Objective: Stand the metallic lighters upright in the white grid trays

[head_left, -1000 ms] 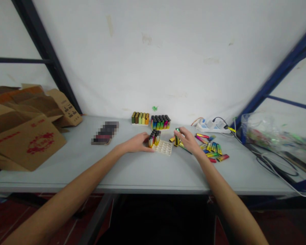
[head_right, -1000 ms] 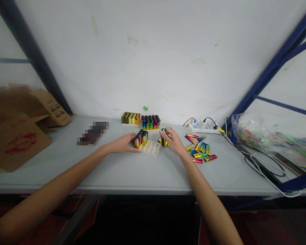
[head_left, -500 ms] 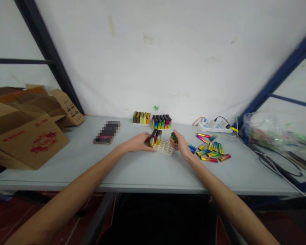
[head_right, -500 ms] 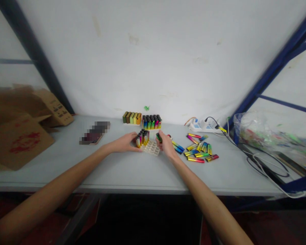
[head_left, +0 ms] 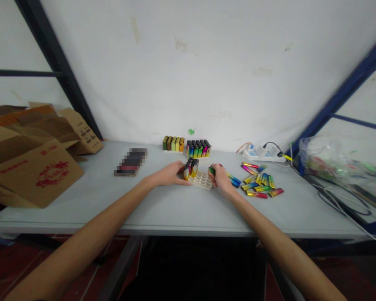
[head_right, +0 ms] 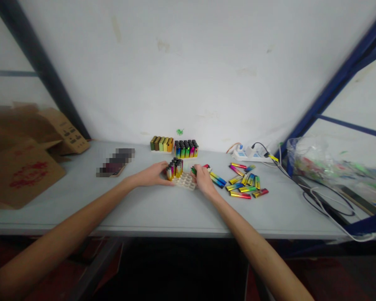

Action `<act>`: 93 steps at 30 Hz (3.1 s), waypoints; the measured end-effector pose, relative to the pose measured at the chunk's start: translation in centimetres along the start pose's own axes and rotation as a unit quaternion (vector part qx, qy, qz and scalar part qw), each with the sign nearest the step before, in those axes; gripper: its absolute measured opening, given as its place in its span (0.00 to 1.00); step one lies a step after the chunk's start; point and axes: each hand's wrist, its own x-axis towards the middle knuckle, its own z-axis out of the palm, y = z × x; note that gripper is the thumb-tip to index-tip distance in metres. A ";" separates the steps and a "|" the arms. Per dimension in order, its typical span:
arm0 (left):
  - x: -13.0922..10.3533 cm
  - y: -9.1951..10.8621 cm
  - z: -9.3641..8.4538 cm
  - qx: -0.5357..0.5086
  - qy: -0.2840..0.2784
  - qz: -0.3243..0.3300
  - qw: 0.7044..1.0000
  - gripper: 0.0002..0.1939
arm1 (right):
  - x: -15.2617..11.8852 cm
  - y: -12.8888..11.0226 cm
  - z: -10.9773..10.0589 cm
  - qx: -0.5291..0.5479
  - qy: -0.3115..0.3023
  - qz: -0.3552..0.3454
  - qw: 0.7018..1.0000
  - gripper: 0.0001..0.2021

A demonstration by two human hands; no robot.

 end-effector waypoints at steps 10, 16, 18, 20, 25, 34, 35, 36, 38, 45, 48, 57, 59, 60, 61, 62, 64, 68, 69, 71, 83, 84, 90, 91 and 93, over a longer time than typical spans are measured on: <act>0.1 0.1 -0.1 0.003 -0.001 0.024 1.000 0.33 | 0.3 -0.5 -0.8 -0.051 0.022 -0.185 0.981 0.29; 0.0 -0.1 0.1 -0.026 0.001 0.021 0.999 0.36 | 0.0 -0.4 -1.0 -0.165 0.054 -0.204 0.963 0.26; 0.0 0.0 0.0 -0.025 -0.001 0.022 0.999 0.35 | -0.2 -0.5 -0.7 -0.168 0.027 -0.186 0.968 0.25; -0.1 0.2 0.0 -0.019 -0.004 0.027 0.999 0.34 | -0.4 -0.6 -0.5 -0.153 0.001 -0.176 0.972 0.25; -0.1 0.2 -0.1 -0.008 -0.007 0.030 0.999 0.34 | -0.5 -0.6 0.1 -0.160 0.002 -0.176 0.971 0.27; -0.1 0.3 -0.1 0.002 0.002 0.029 1.000 0.33 | 0.0 -0.3 2.1 -0.152 0.019 -0.167 0.974 0.30; -0.1 0.3 -0.1 0.001 0.004 0.031 0.999 0.32 | 0.0 -0.2 2.2 -0.171 0.021 -0.174 0.970 0.29; -0.1 0.3 0.0 0.001 0.005 0.033 0.999 0.33 | 0.1 -0.2 2.2 -0.201 0.026 -0.184 0.962 0.29; 0.0 0.2 0.0 0.001 0.007 0.029 1.000 0.33 | 0.3 -0.1 2.2 -0.285 0.053 -0.210 0.934 0.28; 0.0 0.1 0.0 0.004 0.006 0.021 1.000 0.33 | 1.4 -0.3 1.9 -0.491 0.058 -0.223 0.840 0.20; -0.1 0.2 0.0 0.003 0.007 0.009 1.000 0.34 | 1.6 -0.7 1.9 -0.532 0.012 -0.218 0.818 0.20; 0.0 0.3 -0.1 -0.001 0.004 0.032 0.999 0.32 | 1.6 -0.4 1.6 -0.519 -0.033 -0.224 0.824 0.23; 0.0 0.3 -0.1 -0.003 0.004 0.032 0.999 0.31 | 1.7 -0.4 0.4 -0.503 -0.013 -0.232 0.833 0.24; 0.0 0.3 -0.1 -0.005 0.003 0.029 1.000 0.32 | 2.0 -0.4 -0.6 -0.493 0.005 -0.233 0.838 0.25; 0.0 0.3 -0.1 -0.006 0.003 0.025 1.000 0.32 | 2.3 -0.3 -1.7 -0.485 0.024 -0.234 0.842 0.25; 0.0 0.4 -0.1 -0.004 0.004 0.022 1.000 0.32 | 2.6 -0.1 -3.1 -0.475 0.044 -0.232 0.848 0.25; -0.1 0.4 -0.2 0.002 0.002 0.019 1.000 0.31 | 3.5 0.6 -5.9 -0.454 0.061 -0.247 0.854 0.19; -0.1 0.6 -0.4 0.010 -0.002 0.018 1.000 0.32 | 4.7 2.3 -9.7 -0.445 -0.007 -0.261 0.857 0.14; -0.1 0.6 -0.4 0.010 -0.002 0.017 1.000 0.32 | 4.9 2.6 -10.0 -0.443 -0.038 -0.257 0.858 0.14; -0.1 0.6 -0.3 0.010 0.001 0.015 1.000 0.32 | 5.0 2.9 -10.0 -0.436 -0.085 -0.243 0.862 0.12; -0.1 0.7 -0.5 0.010 -0.008 0.010 1.000 0.33 | 4.2 1.6 -9.5 -0.393 -0.019 -0.192 0.899 0.04; -0.1 0.7 -0.5 0.009 -0.005 0.011 1.000 0.32 | 4.1 1.5 -9.5 -0.383 0.001 -0.201 0.902 0.04; -0.1 0.6 -0.4 0.012 -0.002 0.014 1.000 0.32 | 3.8 0.9 -9.3 -0.224 0.051 -0.191 0.955 0.16; -0.1 0.6 -0.4 0.011 -0.003 0.014 1.000 0.32 | 3.7 0.8 -9.1 -0.191 0.061 -0.191 0.961 0.18; -0.1 0.6 -0.4 0.007 -0.003 0.014 1.000 0.33 | 3.6 0.4 -8.6 -0.128 0.074 -0.191 0.970 0.21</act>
